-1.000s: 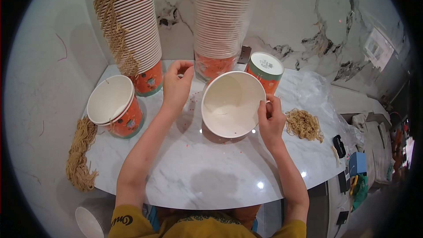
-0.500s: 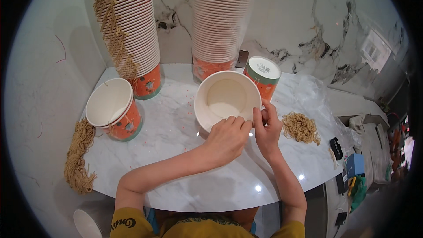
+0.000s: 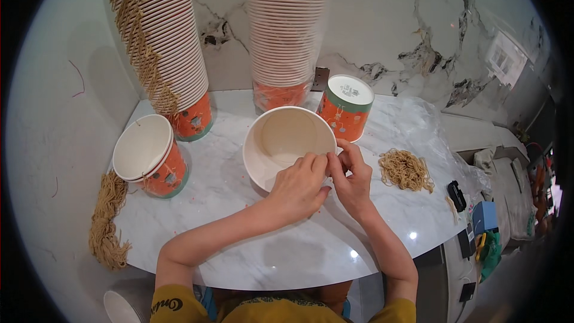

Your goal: Attach string handles to decorative paper buckets/cups.

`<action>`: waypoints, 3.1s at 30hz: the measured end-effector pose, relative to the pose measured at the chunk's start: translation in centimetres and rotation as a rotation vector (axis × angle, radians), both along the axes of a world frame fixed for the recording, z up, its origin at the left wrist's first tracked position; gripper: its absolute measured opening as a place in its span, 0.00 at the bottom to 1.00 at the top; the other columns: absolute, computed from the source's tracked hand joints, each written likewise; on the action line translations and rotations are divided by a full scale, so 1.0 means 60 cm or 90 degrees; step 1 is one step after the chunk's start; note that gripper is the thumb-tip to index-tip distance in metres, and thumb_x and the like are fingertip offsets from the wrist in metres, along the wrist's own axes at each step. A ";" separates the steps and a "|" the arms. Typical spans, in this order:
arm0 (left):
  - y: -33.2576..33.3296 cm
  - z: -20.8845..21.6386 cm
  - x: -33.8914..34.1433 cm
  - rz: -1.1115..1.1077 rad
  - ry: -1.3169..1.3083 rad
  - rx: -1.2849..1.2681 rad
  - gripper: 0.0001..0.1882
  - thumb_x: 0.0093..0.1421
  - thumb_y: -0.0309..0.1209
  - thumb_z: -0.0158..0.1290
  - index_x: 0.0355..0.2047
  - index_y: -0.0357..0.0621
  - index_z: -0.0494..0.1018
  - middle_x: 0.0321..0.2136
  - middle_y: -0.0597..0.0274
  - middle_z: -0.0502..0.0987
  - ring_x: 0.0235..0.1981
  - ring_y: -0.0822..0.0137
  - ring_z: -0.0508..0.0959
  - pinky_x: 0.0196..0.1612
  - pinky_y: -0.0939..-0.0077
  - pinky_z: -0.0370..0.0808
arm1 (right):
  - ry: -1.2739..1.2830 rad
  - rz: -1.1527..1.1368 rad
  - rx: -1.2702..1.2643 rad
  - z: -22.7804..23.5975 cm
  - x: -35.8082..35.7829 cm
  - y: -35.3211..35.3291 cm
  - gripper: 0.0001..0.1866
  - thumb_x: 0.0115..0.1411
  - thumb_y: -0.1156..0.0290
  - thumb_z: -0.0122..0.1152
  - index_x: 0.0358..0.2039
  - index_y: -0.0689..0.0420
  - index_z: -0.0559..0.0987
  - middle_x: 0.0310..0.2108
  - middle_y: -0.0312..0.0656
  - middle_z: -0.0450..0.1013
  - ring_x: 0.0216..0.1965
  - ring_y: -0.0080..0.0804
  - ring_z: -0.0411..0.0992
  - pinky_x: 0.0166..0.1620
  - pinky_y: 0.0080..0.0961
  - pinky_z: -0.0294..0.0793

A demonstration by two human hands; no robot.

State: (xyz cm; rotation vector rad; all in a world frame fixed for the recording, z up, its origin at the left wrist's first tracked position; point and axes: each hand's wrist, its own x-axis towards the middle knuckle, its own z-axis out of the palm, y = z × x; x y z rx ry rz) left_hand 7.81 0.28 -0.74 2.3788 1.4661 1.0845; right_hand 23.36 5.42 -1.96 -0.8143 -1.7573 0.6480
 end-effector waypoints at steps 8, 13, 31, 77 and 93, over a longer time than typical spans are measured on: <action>0.000 0.002 0.001 0.001 -0.039 0.011 0.23 0.56 0.23 0.57 0.52 0.39 0.66 0.41 0.49 0.76 0.40 0.45 0.80 0.36 0.52 0.77 | 0.034 0.013 0.062 0.005 -0.002 -0.006 0.20 0.66 0.78 0.61 0.58 0.62 0.74 0.21 0.36 0.73 0.22 0.16 0.69 0.27 0.18 0.70; 0.006 0.014 -0.007 -0.013 -0.153 0.012 0.22 0.59 0.19 0.53 0.55 0.38 0.66 0.39 0.44 0.80 0.39 0.42 0.82 0.41 0.54 0.78 | 0.003 0.043 0.073 0.013 0.003 -0.005 0.25 0.66 0.79 0.60 0.63 0.60 0.72 0.23 0.37 0.74 0.23 0.18 0.71 0.28 0.19 0.72; 0.024 0.043 -0.052 0.021 -0.221 -0.106 0.19 0.57 0.19 0.49 0.50 0.39 0.66 0.33 0.37 0.79 0.38 0.34 0.79 0.42 0.43 0.74 | -0.055 -0.048 0.038 -0.029 0.019 0.035 0.26 0.66 0.81 0.56 0.65 0.58 0.69 0.20 0.32 0.69 0.21 0.14 0.65 0.27 0.17 0.65; 0.045 0.057 -0.096 0.000 -0.325 -0.230 0.19 0.64 0.16 0.46 0.56 0.34 0.68 0.40 0.62 0.79 0.38 0.77 0.76 0.43 0.79 0.74 | 0.252 0.108 -0.279 -0.025 0.038 0.057 0.07 0.67 0.72 0.62 0.42 0.57 0.74 0.35 0.31 0.73 0.34 0.15 0.71 0.34 0.18 0.74; 0.041 0.077 -0.094 -0.055 -0.497 -0.237 0.16 0.66 0.19 0.50 0.53 0.36 0.70 0.38 0.65 0.80 0.38 0.79 0.78 0.43 0.81 0.76 | -0.034 0.060 -0.038 -0.052 0.043 0.067 0.12 0.62 0.78 0.66 0.46 0.58 0.78 0.38 0.34 0.79 0.35 0.19 0.75 0.36 0.20 0.75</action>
